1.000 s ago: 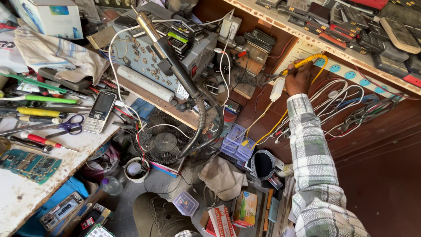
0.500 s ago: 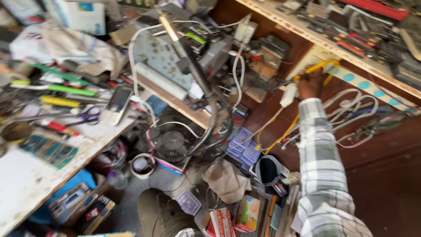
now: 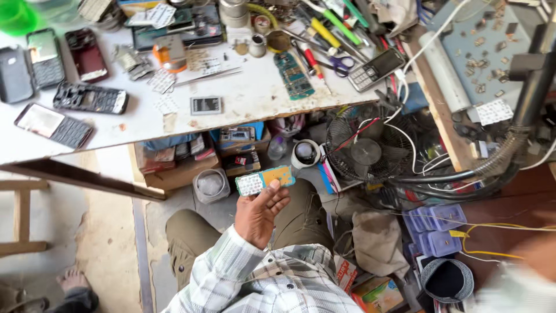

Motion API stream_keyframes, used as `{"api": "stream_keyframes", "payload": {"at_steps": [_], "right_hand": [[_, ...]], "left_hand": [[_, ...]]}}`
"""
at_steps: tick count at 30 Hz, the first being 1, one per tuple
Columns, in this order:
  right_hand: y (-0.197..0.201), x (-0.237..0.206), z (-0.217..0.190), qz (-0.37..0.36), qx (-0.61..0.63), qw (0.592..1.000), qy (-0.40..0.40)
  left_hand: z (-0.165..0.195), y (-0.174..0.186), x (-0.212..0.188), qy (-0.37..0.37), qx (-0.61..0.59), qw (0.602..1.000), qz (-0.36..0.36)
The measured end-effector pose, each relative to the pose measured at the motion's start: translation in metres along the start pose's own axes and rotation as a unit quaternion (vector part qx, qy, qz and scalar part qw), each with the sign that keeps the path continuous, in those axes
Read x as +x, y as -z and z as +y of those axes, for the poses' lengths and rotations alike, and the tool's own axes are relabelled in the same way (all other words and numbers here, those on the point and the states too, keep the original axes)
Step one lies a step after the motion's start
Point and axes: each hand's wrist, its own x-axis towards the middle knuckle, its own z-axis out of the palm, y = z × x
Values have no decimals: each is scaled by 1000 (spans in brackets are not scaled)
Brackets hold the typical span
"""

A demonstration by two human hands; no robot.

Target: The person sits on the floor and works on a small circuit board, using a hot air gun to heat a component, then applying flux with a brush. They inspect the board, place a metal shield over a section, and continue adjusting components with tweezers and a screwdriver.

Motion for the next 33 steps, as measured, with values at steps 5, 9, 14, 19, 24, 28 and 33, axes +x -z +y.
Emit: {"api": "stream_keyframes", "payload": {"at_steps": [5,9,14,19,24,28,33], "right_hand": [[-118,-165,-33,-390,43,904,-171],[-179,-220,-27,-514,14,848,-129],[-237,-235,-112,-597,-24,795,-102],[-274,-268,-147,-631,-37,770,-93],[-286,-284,-147,-652,-61,754,-39],[-298,-289,-155,-660,-64,748,-36],[-311,-299,-145,-673,-67,737,-13]], "left_hand": [[20,21,-22,-26,14,999,15],[40,43,-51,-65,53,996,8],[83,75,-83,-102,65,993,0],[117,100,-96,-118,77,990,0],[138,117,-100,-114,85,990,6],[143,124,-94,-106,81,991,16],[150,131,-90,-107,82,991,17]]}}
